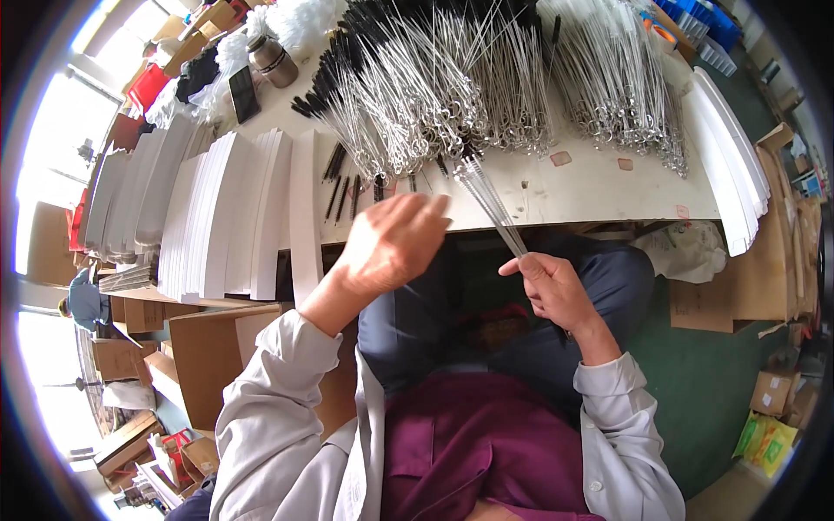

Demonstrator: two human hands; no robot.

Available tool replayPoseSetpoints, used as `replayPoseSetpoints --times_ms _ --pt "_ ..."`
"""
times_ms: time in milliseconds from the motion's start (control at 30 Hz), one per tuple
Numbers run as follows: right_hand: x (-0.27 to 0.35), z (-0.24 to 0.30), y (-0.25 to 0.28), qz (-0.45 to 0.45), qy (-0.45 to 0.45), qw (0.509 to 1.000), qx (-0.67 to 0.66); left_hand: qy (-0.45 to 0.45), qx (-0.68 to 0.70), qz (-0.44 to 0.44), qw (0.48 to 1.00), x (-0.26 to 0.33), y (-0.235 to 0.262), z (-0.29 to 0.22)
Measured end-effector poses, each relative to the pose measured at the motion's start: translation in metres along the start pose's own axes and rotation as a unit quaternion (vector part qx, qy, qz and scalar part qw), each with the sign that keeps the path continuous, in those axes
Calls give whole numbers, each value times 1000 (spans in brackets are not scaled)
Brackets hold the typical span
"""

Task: Gathering metal components and inserting them into paper sleeves for packaging.

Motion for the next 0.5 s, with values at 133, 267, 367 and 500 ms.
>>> replayPoseSetpoints --times_ms 133,267,367,500 --pt "-1 -4 5 -14 20 1000 5 266 -133 57 953 42 38 47" --pt "0 -6 7 -10 20 1000 22 449 -214 233 836 80 59 74" --pt "-4 -8 3 0 -7 1000 30 506 -205 276 791 98 62 73" --pt "-6 -6 -3 -4 -1 998 64 540 -137 295 776 115 55 75"
Point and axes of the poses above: each hand's wrist, its own x-axis away from the middle knuckle, its own y-axis out of the back of the hand, z = x × y, the point moved 4 cm from there along -x, towards the middle knuckle, and after that the axes turned 7 degrees about -y, right-handed, at the moved point
